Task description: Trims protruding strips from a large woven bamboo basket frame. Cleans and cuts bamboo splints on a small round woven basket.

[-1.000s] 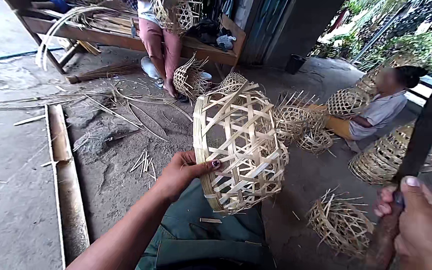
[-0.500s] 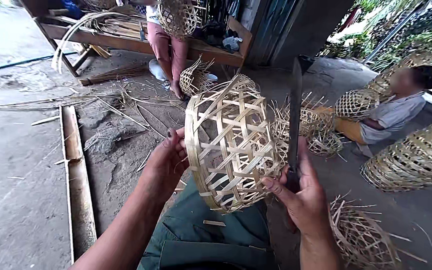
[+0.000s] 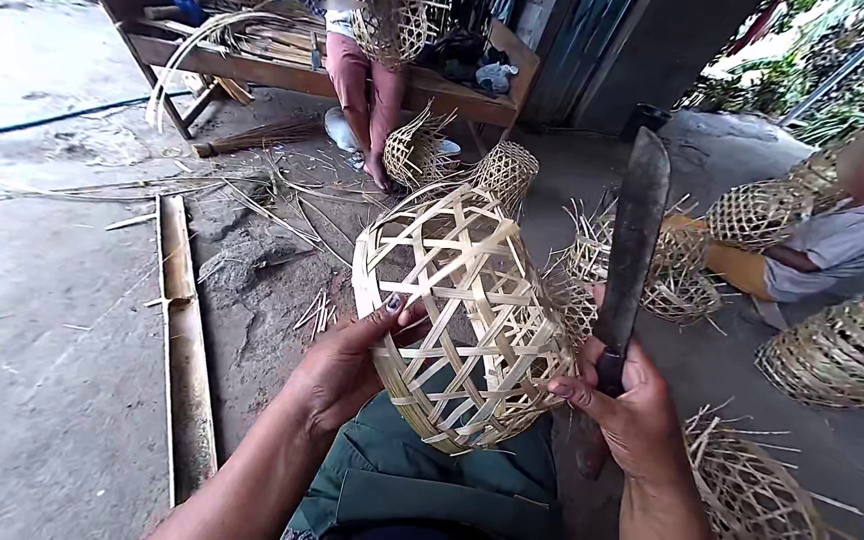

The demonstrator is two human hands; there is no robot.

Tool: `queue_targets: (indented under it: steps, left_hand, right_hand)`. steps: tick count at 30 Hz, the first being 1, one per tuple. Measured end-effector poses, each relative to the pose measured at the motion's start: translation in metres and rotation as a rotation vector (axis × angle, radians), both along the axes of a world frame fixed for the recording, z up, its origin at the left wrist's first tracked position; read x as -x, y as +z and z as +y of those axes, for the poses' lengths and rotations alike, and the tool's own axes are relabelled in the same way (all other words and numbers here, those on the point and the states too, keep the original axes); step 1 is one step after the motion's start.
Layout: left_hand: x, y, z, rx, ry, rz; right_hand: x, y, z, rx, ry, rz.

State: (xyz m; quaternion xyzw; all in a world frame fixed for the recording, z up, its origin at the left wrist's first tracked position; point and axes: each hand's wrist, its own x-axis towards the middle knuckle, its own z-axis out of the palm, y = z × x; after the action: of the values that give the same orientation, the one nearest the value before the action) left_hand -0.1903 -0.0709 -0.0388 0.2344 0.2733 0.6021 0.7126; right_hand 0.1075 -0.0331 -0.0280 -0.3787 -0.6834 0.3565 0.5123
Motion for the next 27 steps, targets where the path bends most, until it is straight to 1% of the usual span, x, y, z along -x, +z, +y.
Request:
queue_targets:
  steps: [4, 6, 8, 10, 12, 13, 15, 17, 20, 22, 27]
  left_hand:
    - [-0.016, 0.0, -0.001, -0.151, 0.024, 0.225]
    - [-0.024, 0.004, -0.001, -0.163, 0.019, 0.233]
    - [-0.03, 0.009, -0.002, -0.237, 0.009, 0.22]
    - [-0.031, 0.012, -0.002, -0.397, -0.004, 0.227]
    - [-0.031, 0.015, -0.003, -0.473, 0.015, 0.226]
    - [-0.033, 0.018, -0.003, -0.453, 0.047, 0.222]
    - [-0.039, 0.022, 0.0, -0.405, 0.076, 0.242]
    - [-0.046, 0.021, 0.005, -0.426, 0.022, 0.307]
    - [-0.064, 0.02, 0.013, -0.48, -0.065, 0.377]
    - [-0.073, 0.019, 0.015, -0.474, -0.071, 0.398]
    - [-0.081, 0.019, 0.023, -0.442, -0.097, 0.469]
  right_hand:
    - [-0.024, -0.007, 0.007, 0.03, 0.066, 0.028]
    - [-0.034, -0.009, 0.009, 0.038, 0.068, 0.039]
    - [-0.041, -0.006, 0.007, -0.006, 0.005, 0.022]
    - [-0.046, -0.001, 0.003, -0.102, -0.133, -0.06]
    - [-0.052, 0.007, -0.008, -0.186, -0.226, -0.142]
    - [-0.054, 0.012, -0.014, -0.193, -0.212, -0.12]
    - [-0.055, 0.026, -0.031, -0.106, -0.06, 0.015]
    - [-0.049, 0.039, -0.045, 0.044, 0.125, 0.132]
    - [-0.034, 0.047, -0.051, 0.173, 0.322, 0.148]
    - [-0.028, 0.043, -0.047, 0.2, 0.364, 0.157]
    - [-0.033, 0.038, -0.043, 0.285, 0.386, 0.282]
